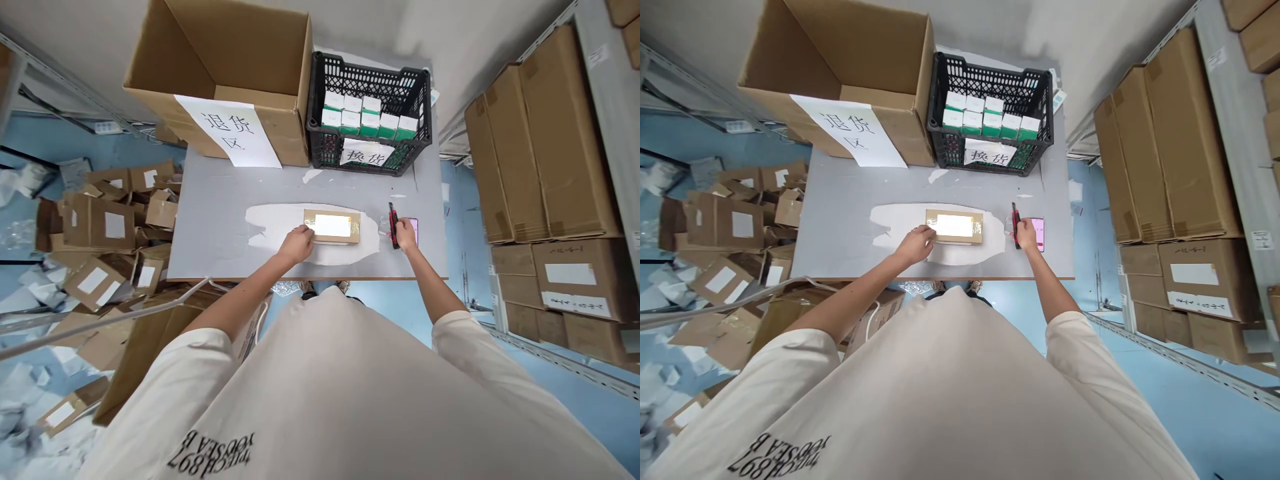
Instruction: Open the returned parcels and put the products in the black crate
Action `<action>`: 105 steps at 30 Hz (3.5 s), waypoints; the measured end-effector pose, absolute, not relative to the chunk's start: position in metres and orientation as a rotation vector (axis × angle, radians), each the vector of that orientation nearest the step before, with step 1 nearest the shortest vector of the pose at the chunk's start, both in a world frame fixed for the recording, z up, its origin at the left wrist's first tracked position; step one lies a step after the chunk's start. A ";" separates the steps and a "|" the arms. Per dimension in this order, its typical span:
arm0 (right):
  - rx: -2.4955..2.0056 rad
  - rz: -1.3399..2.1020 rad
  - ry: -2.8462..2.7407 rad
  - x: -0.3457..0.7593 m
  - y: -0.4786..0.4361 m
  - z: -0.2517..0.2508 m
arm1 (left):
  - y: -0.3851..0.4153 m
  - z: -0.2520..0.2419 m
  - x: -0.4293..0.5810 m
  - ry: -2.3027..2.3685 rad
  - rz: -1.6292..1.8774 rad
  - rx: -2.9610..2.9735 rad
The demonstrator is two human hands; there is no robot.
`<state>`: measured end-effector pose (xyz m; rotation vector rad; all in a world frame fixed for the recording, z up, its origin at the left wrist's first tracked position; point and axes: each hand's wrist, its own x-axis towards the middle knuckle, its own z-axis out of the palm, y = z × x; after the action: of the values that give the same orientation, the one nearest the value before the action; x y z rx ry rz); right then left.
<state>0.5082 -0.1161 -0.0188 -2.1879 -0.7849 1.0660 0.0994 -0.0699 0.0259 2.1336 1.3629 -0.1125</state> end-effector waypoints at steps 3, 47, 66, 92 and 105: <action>-1.969 1.172 -1.037 0.480 -0.102 0.006 | -0.071 0.025 0.093 1.299 -0.036 2.100; -2.078 0.668 -2.886 0.332 -0.054 0.102 | -0.074 0.038 0.086 1.111 -0.175 2.380; -2.209 0.691 -2.808 0.404 -0.083 0.098 | -0.071 0.050 0.114 1.220 -0.479 2.413; -2.329 0.898 -2.103 0.512 -0.135 0.083 | -0.065 0.052 0.170 1.256 -0.452 2.527; -2.172 1.068 -1.705 0.517 -0.163 0.038 | -0.046 0.031 0.222 0.976 -0.511 2.611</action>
<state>0.5174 -0.1626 0.0376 -2.1725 -1.7048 1.0679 0.2218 -0.0461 0.0307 2.6114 0.9756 -0.5110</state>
